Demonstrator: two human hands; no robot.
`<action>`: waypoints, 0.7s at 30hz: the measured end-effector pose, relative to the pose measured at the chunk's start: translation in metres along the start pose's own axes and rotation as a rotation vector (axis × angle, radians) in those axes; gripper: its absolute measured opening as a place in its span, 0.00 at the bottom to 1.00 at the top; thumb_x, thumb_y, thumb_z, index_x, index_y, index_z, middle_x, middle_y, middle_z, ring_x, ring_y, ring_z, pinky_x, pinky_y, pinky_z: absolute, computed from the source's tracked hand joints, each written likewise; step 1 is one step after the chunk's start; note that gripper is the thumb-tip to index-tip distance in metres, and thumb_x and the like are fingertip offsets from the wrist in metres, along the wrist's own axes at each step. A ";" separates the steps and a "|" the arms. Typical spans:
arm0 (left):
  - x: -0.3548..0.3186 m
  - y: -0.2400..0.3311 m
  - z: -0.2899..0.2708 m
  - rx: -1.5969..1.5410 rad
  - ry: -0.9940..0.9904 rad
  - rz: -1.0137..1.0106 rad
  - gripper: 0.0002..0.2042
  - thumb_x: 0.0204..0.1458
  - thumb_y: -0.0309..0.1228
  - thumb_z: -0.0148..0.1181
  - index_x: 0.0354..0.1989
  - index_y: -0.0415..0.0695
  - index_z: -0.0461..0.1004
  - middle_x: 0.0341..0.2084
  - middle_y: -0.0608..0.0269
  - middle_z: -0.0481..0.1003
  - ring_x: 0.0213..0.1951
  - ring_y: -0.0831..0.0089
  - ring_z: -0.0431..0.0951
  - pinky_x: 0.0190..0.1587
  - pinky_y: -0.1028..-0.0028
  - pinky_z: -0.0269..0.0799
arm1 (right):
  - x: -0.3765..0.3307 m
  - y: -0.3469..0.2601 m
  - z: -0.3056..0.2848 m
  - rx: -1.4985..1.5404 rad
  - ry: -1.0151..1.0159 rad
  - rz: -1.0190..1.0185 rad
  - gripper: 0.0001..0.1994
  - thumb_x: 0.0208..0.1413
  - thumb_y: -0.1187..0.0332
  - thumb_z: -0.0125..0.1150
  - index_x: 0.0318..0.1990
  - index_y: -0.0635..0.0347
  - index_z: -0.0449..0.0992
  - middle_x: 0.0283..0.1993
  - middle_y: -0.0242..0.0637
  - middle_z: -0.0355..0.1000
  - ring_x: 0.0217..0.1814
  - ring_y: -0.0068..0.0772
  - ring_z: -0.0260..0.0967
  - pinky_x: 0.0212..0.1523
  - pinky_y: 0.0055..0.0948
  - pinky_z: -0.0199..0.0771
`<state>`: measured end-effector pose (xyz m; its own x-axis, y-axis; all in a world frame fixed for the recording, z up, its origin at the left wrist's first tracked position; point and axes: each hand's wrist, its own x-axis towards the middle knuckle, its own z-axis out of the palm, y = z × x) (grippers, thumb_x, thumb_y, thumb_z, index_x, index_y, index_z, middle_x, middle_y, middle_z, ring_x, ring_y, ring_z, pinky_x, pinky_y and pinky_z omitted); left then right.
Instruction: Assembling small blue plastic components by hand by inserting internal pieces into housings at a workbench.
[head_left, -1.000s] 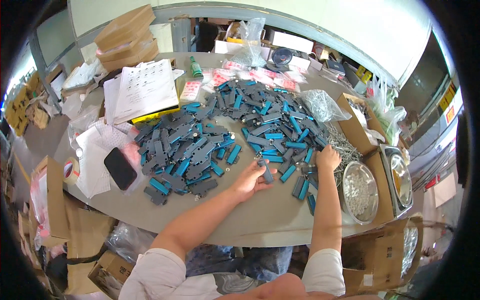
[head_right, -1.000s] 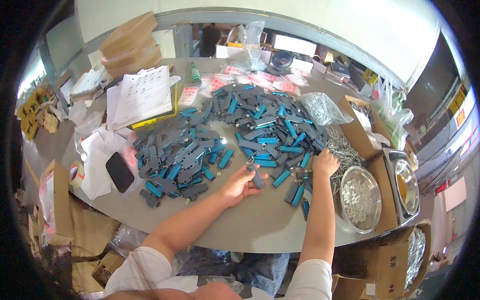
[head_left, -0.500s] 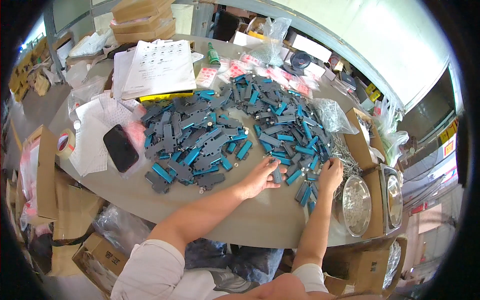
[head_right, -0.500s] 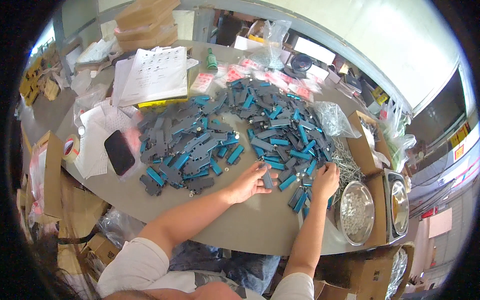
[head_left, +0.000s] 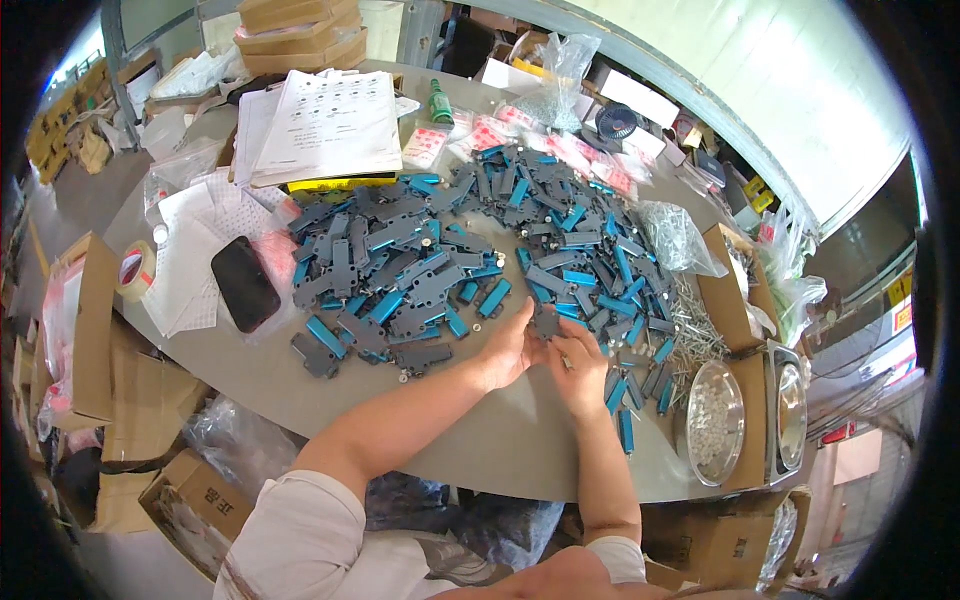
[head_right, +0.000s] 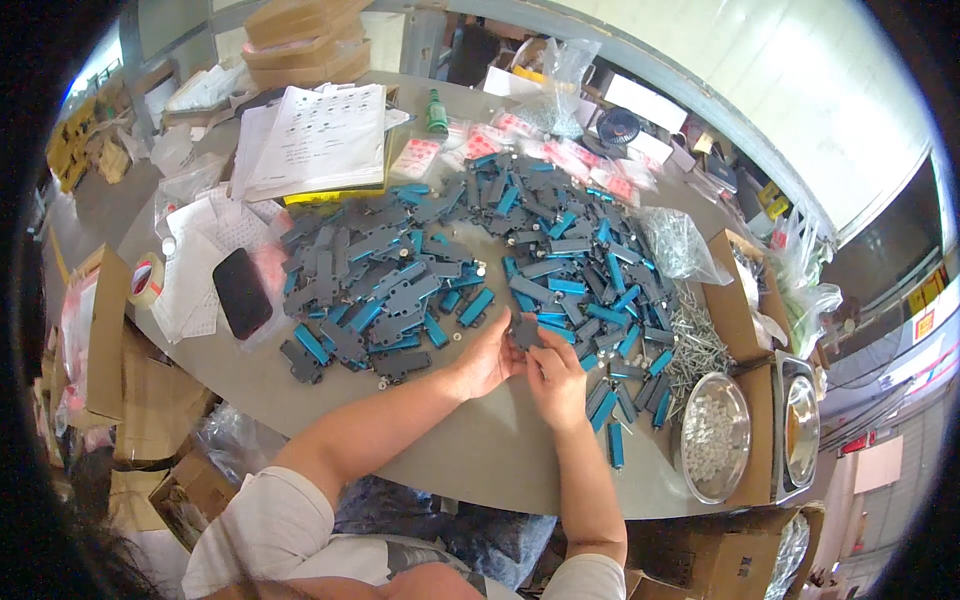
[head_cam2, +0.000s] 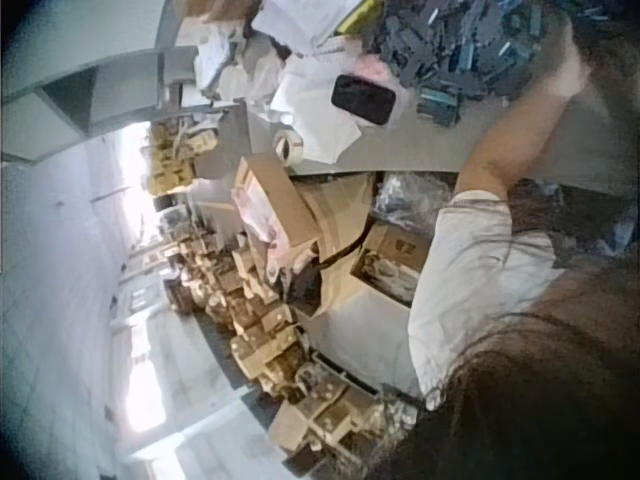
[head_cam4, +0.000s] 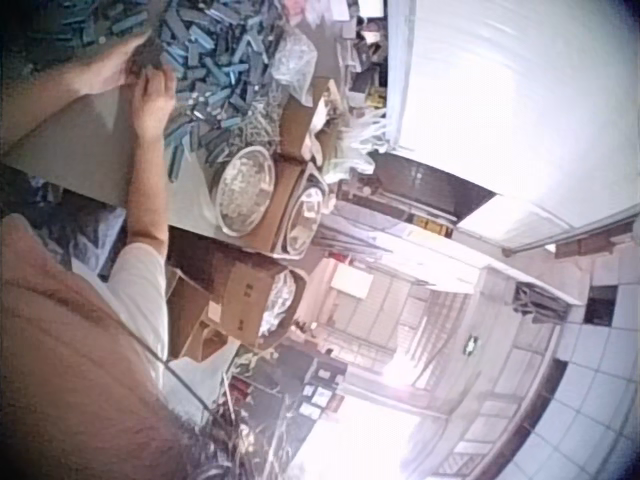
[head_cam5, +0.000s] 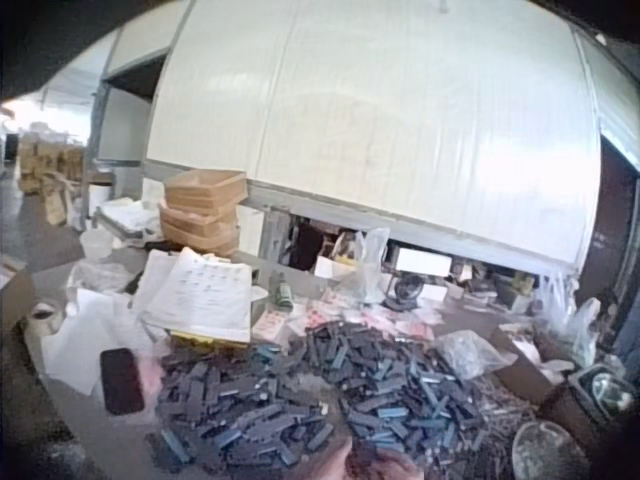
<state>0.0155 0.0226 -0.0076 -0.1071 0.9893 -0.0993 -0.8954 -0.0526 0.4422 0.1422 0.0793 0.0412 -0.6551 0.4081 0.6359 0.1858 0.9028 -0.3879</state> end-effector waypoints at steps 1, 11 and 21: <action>0.000 0.000 0.000 0.012 0.012 0.018 0.24 0.60 0.53 0.36 0.53 0.50 0.66 0.43 0.64 0.72 0.43 0.74 0.73 0.47 0.69 0.71 | 0.000 0.000 0.003 -0.020 0.013 -0.011 0.08 0.41 0.79 0.64 0.32 0.63 0.75 0.46 0.46 0.71 0.42 0.44 0.74 0.37 0.33 0.77; -0.002 -0.001 0.007 0.088 -0.053 0.109 0.18 0.58 0.49 0.46 0.49 0.50 0.66 0.44 0.66 0.71 0.43 0.76 0.72 0.45 0.72 0.70 | -0.002 0.003 0.008 -0.116 0.105 -0.024 0.08 0.41 0.78 0.63 0.32 0.62 0.75 0.44 0.43 0.72 0.39 0.44 0.73 0.37 0.35 0.75; -0.005 0.000 0.009 0.177 -0.052 0.208 0.14 0.61 0.38 0.45 0.51 0.48 0.63 0.47 0.63 0.71 0.46 0.75 0.72 0.45 0.71 0.71 | 0.003 -0.006 0.002 -0.203 0.052 -0.180 0.09 0.38 0.78 0.64 0.31 0.61 0.76 0.42 0.38 0.72 0.40 0.40 0.70 0.41 0.35 0.71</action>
<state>0.0196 0.0189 0.0014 -0.2547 0.9655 0.0538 -0.7665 -0.2355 0.5975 0.1372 0.0748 0.0440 -0.6537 0.2407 0.7175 0.2168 0.9679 -0.1272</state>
